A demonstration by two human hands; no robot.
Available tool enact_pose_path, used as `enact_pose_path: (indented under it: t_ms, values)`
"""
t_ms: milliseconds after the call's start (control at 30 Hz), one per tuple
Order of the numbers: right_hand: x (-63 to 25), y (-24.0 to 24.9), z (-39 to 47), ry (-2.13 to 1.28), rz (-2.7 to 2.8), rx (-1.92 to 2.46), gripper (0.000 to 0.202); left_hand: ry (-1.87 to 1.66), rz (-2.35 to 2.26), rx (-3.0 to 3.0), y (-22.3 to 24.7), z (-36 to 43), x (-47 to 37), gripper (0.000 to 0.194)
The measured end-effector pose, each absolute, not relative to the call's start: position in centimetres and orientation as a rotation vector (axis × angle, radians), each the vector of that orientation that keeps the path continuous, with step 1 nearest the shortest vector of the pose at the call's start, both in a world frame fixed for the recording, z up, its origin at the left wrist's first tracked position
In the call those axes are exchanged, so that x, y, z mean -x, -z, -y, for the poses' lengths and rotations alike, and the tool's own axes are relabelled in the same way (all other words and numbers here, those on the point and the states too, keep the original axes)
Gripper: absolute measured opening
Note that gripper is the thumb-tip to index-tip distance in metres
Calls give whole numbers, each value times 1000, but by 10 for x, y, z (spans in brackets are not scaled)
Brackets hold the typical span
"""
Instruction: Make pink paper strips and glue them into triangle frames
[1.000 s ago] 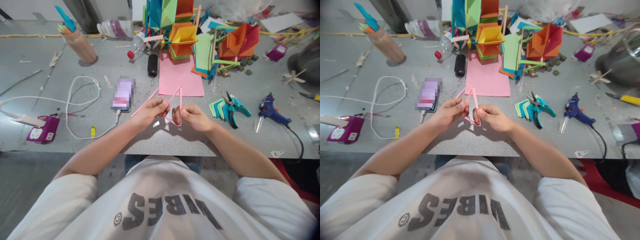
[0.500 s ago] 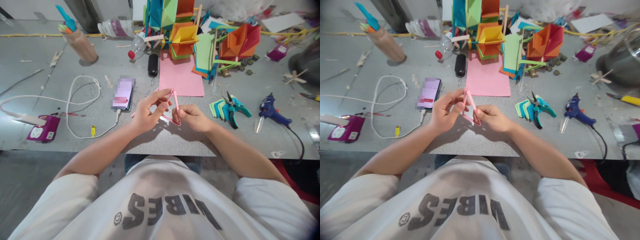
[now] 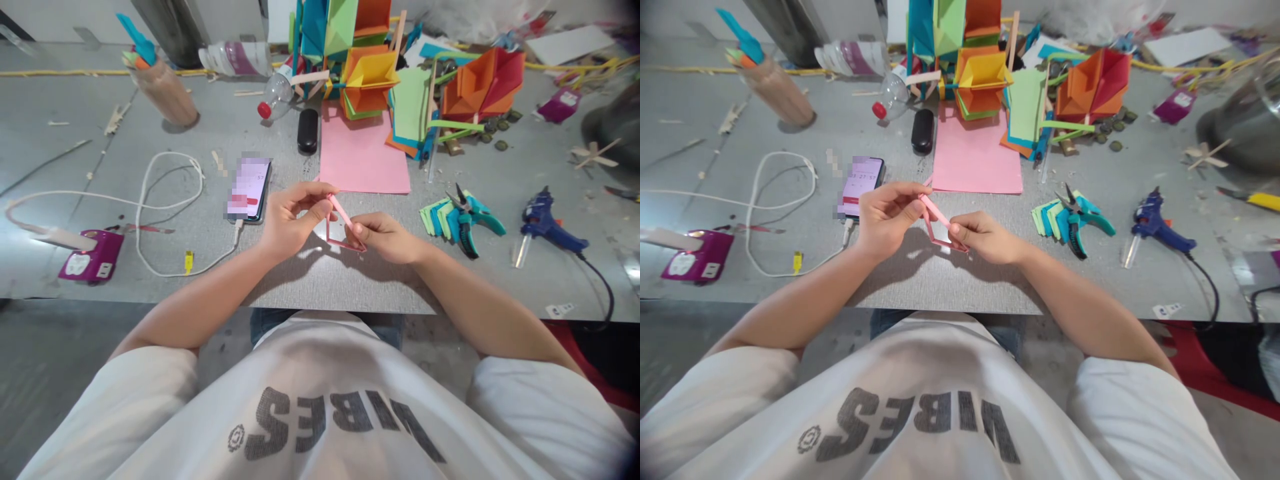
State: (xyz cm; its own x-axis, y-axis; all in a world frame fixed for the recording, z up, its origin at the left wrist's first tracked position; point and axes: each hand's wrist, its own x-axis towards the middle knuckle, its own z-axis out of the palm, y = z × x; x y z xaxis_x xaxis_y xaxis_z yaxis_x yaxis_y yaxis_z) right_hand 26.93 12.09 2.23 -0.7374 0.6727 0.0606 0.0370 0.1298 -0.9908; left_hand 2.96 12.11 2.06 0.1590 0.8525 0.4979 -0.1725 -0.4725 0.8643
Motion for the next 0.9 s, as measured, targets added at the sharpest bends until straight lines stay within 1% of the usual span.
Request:
enact_pose_path:
  t_ms: [200, 367, 567, 633, 900]
  values:
    - [-273, -25, -125, -1653, 1906, 714, 65, -1325, -757, -1377, -34, -124, -26, 41]
    - [-274, -28, -128, -1712, 1845, 714, 64, -1061, -693, -1285, -41, -134, -14, 41]
    - [-276, -21, -134, -1725, 1801, 751, 64, -895, -618, -1344, -40, -136, -10, 43]
    - [-277, -17, -135, -1676, 1777, 789, 65, -893, -601, -1368, -38, -134, -13, 42]
    - [-277, -9, -140, -1528, 1739, 895, 73, -1118, -688, -1328, -34, -133, -18, 40]
